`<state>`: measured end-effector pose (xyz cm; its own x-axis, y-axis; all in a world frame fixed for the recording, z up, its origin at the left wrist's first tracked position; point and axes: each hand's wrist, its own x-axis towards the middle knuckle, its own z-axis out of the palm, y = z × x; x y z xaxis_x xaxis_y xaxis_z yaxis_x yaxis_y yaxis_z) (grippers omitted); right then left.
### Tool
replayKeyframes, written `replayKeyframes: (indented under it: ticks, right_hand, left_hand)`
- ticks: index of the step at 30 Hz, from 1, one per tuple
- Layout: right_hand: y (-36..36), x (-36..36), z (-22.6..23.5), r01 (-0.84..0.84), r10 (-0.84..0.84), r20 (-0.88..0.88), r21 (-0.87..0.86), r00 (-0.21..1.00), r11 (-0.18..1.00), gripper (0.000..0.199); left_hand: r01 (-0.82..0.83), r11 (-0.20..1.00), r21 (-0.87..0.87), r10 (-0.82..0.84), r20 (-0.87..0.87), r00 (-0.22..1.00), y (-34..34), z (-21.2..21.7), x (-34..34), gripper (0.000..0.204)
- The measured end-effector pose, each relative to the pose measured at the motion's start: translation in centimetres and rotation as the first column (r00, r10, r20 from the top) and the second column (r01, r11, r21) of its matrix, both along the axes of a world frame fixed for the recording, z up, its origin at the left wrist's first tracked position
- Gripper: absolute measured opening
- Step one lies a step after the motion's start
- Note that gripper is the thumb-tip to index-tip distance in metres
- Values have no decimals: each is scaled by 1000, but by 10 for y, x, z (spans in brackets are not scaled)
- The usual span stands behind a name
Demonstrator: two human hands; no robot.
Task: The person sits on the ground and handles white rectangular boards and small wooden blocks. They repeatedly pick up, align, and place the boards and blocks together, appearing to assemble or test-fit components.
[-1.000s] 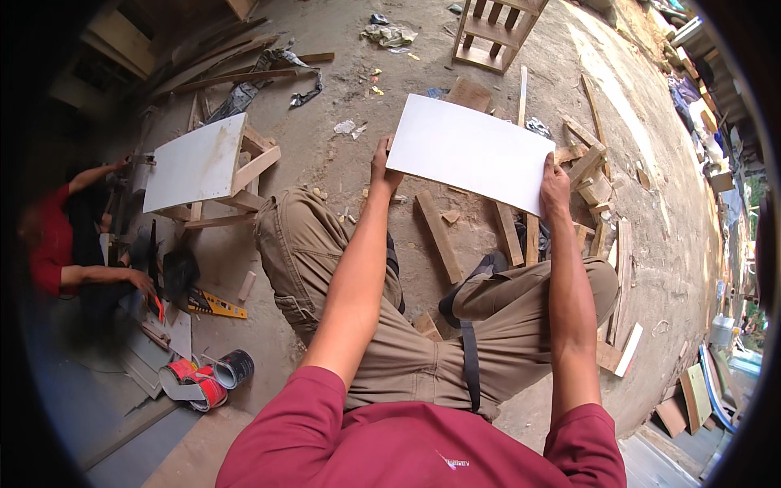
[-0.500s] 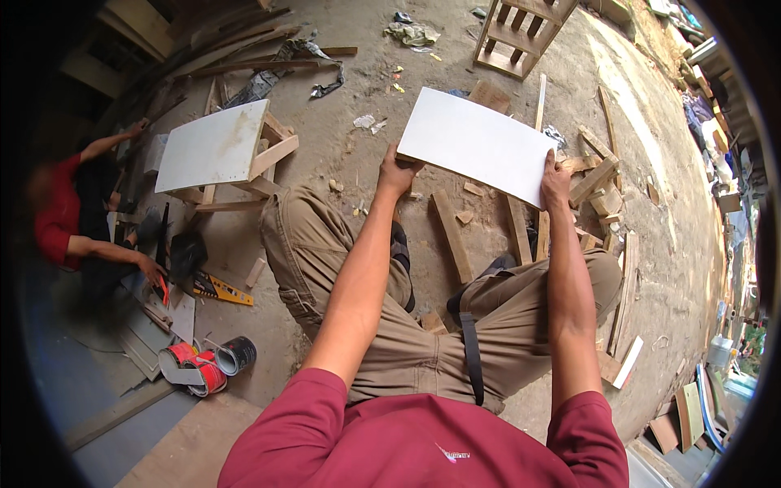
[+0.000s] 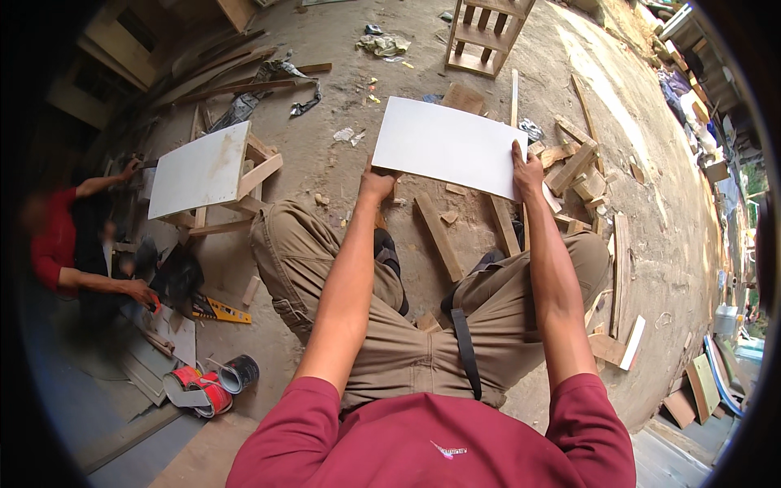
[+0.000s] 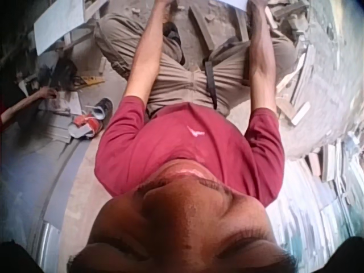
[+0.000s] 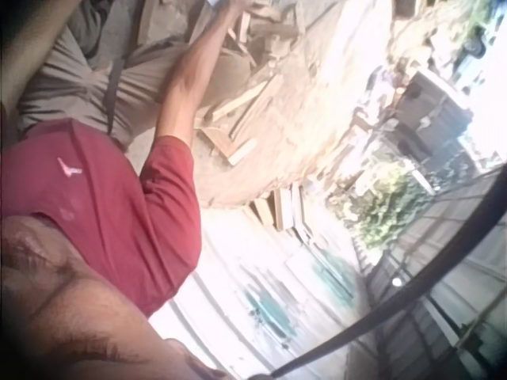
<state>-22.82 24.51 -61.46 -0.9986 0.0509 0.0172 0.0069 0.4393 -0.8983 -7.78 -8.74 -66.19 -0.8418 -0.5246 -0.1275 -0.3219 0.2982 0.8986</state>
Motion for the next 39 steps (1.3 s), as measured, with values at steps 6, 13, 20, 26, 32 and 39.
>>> replayKeyframes:
  ticks: [6, 13, 20, 26, 32, 39]
  right_hand:
    - [4, -9, -12, 17, -18, 28, 52, 999, 998, 72]
    - [-7, -1, -2, 6, -6, 20, 3, 1000, 1000, 68]
    - [-3, 3, 3, 11, -21, 83, 116, 996, 993, 70]
    - [-5, 5, 1, 37, -41, 45, 91, 998, 995, 71]
    - [-10, 4, 2, 28, -34, 53, 96, 998, 995, 72]
    - [-12, 13, 14, 51, -61, 70, 146, 996, 988, 74]
  left_hand:
    - [200, 898, 391, -136, -187, 973, -15, 10, 11, 55]
    - [45, 952, 303, 13, -188, 982, -18, 23, 14, 70]
    - [96, 980, 176, -45, -273, 961, -5, 29, 19, 63]
    - [15, 997, 82, 5, -238, 971, -1, 18, 15, 62]
    - [25, 935, 353, 104, -341, 934, -11, 11, 6, 57]
    - [-6, 922, 387, 79, -175, 981, -28, 59, -17, 63]
